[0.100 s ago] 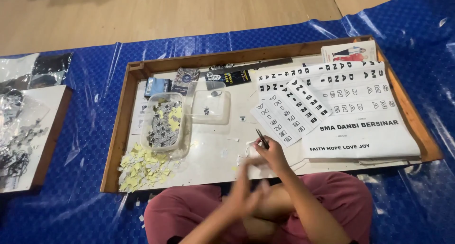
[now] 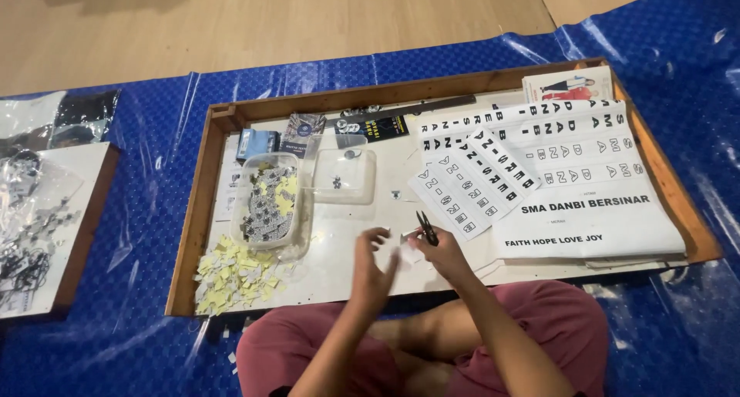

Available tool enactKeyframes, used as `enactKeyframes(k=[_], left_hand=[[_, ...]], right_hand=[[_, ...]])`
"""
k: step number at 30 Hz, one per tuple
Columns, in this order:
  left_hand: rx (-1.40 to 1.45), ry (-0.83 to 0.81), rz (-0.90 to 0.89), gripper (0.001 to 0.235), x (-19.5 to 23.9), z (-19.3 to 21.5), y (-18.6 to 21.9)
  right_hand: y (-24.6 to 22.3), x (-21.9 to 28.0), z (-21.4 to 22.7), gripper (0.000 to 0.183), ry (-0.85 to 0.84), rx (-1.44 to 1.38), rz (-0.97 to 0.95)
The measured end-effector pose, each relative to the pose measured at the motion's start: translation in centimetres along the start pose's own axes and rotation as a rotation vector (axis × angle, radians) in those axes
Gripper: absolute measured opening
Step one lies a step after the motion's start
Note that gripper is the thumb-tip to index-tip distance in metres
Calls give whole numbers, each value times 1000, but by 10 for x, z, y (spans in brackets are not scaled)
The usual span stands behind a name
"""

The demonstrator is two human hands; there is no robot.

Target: The person cuts individual printed characters from a sheet of paper with handheld scissors, rotating the sheet as needed to trim each character, then places the cutouts on a table.

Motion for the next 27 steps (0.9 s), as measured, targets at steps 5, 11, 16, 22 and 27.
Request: enactKeyframes(k=[5, 11, 16, 22, 27], left_hand=[[113, -98, 549, 34, 14, -17, -112], [82, -222, 590, 31, 12, -33, -101], [591, -305, 872, 66, 29, -45, -93], [715, -192, 819, 39, 19, -43, -95], [632, -67, 744, 24, 17, -42, -120]], right_hand=[[14, 0, -1, 36, -15, -209, -64], [15, 0, 0, 26, 15, -200, 45], [-26, 25, -26, 14, -66, -76, 119], [-54, 31, -30, 16, -224, -56, 264], [-20, 19, -18, 12, -148, -250, 115]])
Point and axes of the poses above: each hand's wrist, its own x-axis away from the middle knuckle, its own z-axis out of the back of the hand, y = z × x, the point moved 10 cm from there along -x, towards the middle knuckle, and after that the axes turned 8 degrees about -x, right-handed, at the moved point
